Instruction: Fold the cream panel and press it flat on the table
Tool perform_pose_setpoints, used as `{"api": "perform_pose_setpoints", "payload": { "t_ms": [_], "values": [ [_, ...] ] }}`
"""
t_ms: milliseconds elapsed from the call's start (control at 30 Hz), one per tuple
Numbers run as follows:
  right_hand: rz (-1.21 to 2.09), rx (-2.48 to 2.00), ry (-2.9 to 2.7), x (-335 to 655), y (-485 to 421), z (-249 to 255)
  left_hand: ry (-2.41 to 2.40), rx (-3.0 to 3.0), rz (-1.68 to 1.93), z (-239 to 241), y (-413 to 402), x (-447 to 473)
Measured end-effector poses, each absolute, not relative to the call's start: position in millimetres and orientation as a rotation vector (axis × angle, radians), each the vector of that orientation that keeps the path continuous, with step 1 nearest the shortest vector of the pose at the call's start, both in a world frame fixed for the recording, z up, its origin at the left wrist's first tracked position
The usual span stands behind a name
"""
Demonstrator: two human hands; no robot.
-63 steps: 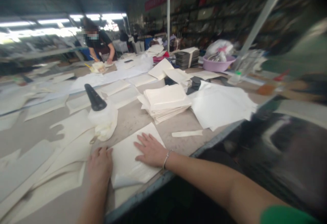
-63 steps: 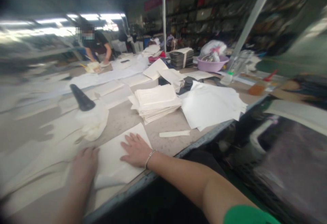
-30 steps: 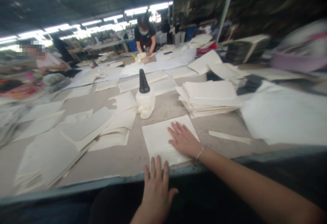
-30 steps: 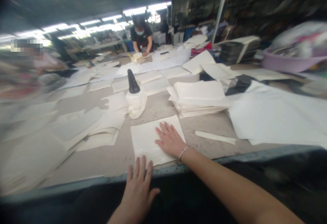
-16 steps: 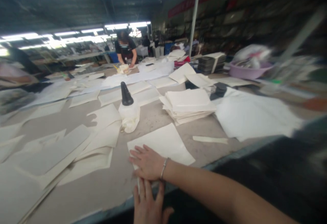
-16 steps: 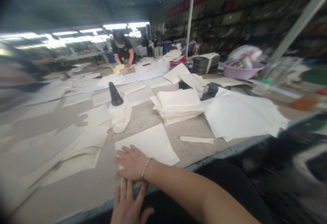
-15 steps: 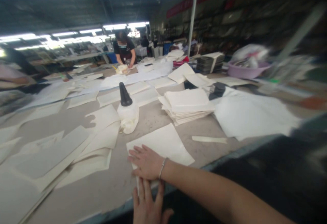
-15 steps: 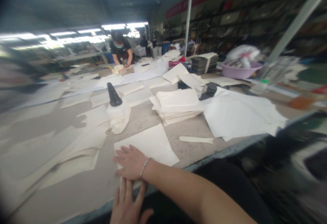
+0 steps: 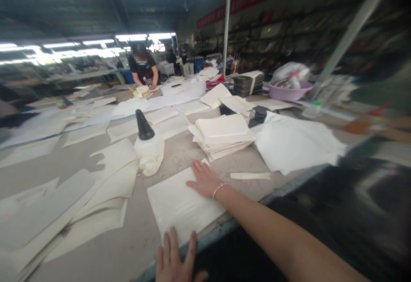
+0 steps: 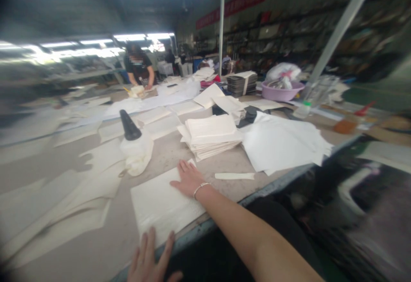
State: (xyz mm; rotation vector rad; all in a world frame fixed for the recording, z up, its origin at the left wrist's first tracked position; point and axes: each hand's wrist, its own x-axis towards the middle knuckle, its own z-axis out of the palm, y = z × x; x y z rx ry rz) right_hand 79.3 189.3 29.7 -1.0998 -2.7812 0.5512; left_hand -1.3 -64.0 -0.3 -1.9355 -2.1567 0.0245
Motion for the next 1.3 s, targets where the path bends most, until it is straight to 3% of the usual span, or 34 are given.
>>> {"api": "perform_pose_setpoints", "payload": {
  "t_ms": [133, 367, 600, 833, 1033, 1300],
  "values": [
    [0.513, -1.271, -2.723, 71, 171, 31, -2.138, -1.972, -0.073, -4, -68, -7],
    [0.594, -0.492, -2.844, 43, 102, 29, -2.079, -2.061, -0.099, -7, -71, -16],
    [0.613, -0.928, -2.809, 73, 162, 19, -2.022, -2.153, -0.071, 11, -73, -33],
    [0.51, -0.926, -2.824, 78, 164, 17, -2.504, -1.964, -0.11, 47, 7, -29],
    [0.514, -0.922, -2.876, 77, 167, 16, -2.666, -1.619, -0.039, 34, 82, -5],
    [0.551, -0.892, -2.784, 78, 166, 12, -2.589, -1.739, 0.027, 27, 68, -60]
  ]
}}
